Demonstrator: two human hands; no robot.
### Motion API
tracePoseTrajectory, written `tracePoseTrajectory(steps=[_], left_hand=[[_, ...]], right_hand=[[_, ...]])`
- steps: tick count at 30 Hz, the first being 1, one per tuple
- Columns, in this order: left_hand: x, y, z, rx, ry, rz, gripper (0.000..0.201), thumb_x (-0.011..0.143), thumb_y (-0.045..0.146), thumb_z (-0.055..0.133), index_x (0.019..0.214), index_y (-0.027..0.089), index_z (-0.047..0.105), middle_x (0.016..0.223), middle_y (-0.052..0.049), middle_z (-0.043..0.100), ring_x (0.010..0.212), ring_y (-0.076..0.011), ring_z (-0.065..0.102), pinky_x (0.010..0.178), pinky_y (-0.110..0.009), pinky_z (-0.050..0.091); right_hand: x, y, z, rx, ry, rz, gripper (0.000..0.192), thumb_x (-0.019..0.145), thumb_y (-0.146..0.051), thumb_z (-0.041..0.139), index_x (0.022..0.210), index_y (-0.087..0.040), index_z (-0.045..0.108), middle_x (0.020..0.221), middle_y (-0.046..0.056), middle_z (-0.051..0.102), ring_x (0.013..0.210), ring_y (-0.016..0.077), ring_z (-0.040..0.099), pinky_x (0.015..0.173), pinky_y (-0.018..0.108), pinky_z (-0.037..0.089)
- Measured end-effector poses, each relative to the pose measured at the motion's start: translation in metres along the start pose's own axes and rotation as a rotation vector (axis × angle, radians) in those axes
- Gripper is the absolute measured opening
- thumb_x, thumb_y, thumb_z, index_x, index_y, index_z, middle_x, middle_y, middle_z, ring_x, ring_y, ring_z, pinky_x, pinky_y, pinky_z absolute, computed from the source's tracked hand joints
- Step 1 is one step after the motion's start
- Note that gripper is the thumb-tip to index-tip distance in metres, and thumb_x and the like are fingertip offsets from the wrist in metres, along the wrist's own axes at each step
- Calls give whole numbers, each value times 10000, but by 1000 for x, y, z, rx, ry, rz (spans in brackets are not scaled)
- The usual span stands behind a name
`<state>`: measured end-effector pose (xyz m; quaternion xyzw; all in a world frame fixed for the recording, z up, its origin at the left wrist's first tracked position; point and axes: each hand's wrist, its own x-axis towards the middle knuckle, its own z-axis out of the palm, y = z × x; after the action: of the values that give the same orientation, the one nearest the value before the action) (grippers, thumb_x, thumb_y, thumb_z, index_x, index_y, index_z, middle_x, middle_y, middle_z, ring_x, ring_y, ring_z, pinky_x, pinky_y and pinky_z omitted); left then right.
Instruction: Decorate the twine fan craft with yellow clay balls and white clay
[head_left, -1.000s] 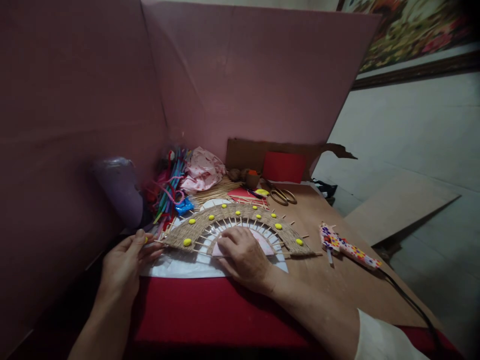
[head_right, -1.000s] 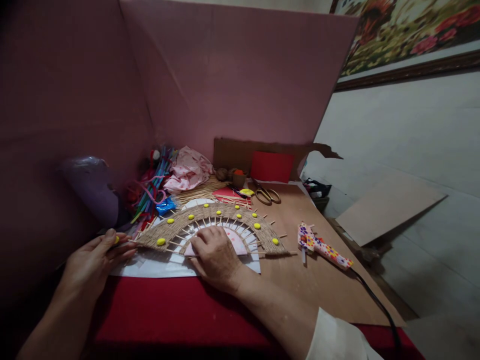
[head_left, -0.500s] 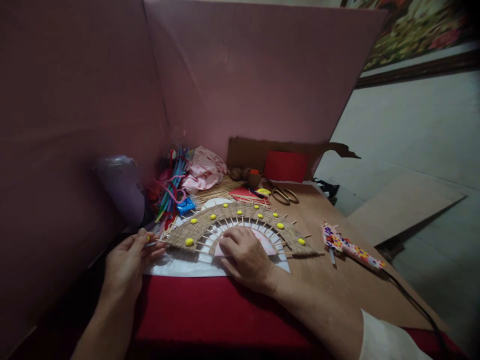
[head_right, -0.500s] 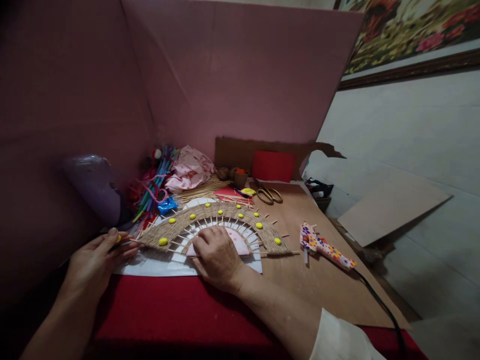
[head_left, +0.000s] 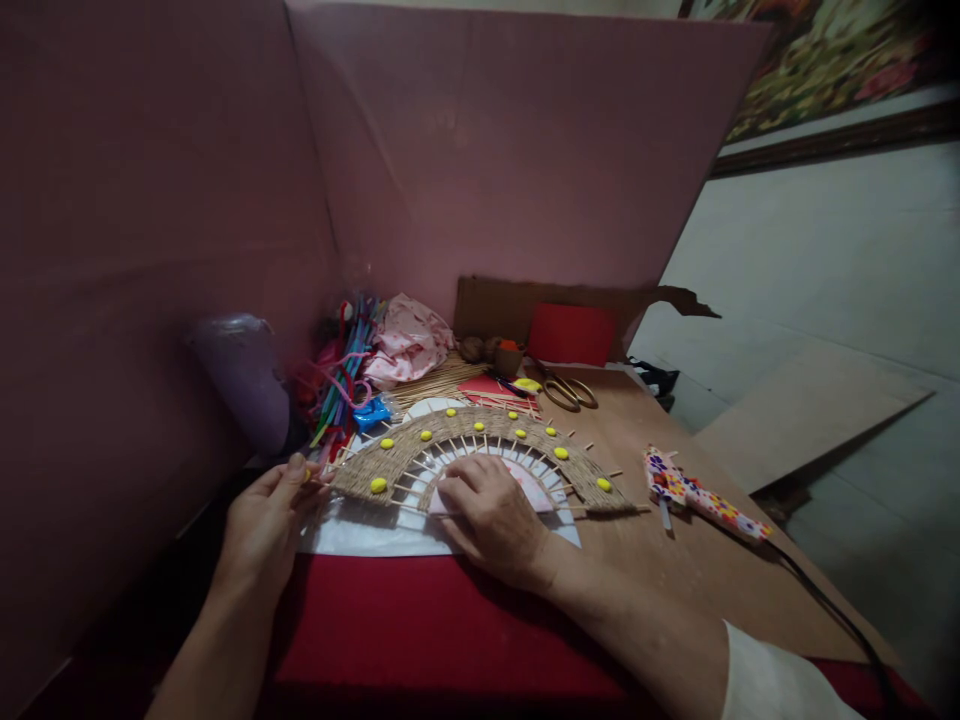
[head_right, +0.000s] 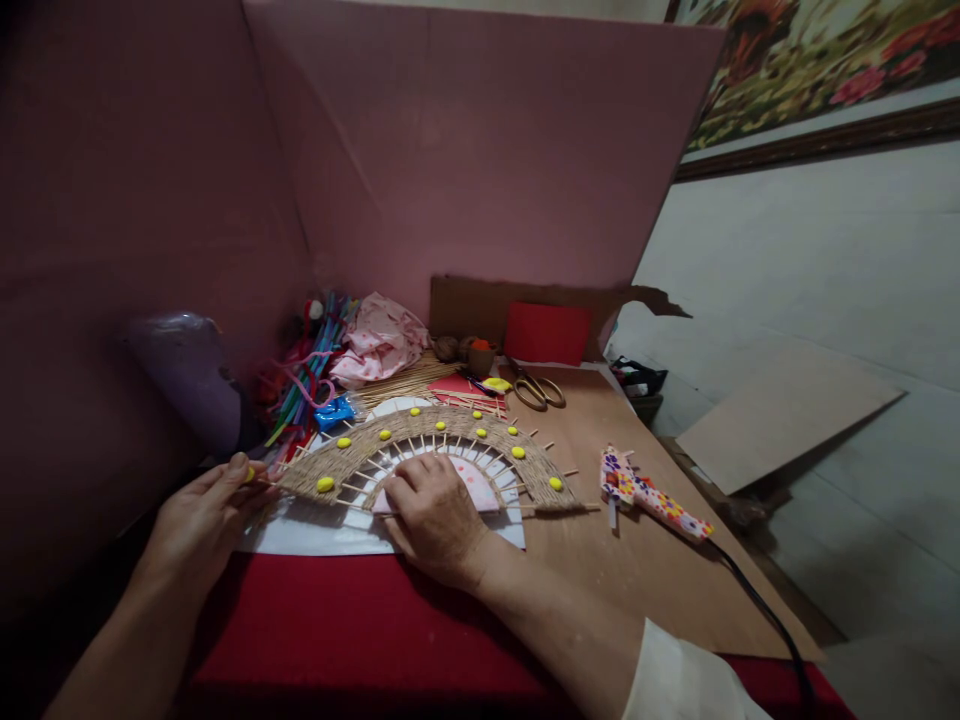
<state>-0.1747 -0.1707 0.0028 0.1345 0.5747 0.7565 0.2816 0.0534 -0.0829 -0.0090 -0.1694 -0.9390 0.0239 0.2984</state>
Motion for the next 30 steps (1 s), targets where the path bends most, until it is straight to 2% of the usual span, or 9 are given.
tracePoseTrajectory(steps=[10, 22, 30], left_hand=[[-1, 1, 4, -73, 19, -21, 150, 775, 137, 569, 634, 107, 612, 557, -20, 637, 485, -105, 605, 463, -170, 495], [3, 0, -1, 16, -39, -16, 122, 741, 203, 621, 653, 118, 622, 551, -24, 641, 508, -118, 613, 478, -181, 497], [5, 4, 2, 68, -60, -54, 143, 776, 200, 585, 663, 117, 615, 560, -43, 652, 524, -128, 629, 499, -190, 508]], right_hand=[[3, -2, 3, -54, 34, -32, 83, 784, -178, 599, 857, -138, 592, 941, 101, 609, 922, 245, 490, 821, 384, 405], [3, -2, 4, -62, 39, -42, 66, 774, -164, 600, 833, -134, 597, 912, 98, 615, 891, 235, 495, 784, 368, 409], [2, -1, 6, -74, 38, -41, 81, 780, -179, 599, 852, -143, 593, 916, 94, 612, 885, 234, 489, 761, 357, 397]])
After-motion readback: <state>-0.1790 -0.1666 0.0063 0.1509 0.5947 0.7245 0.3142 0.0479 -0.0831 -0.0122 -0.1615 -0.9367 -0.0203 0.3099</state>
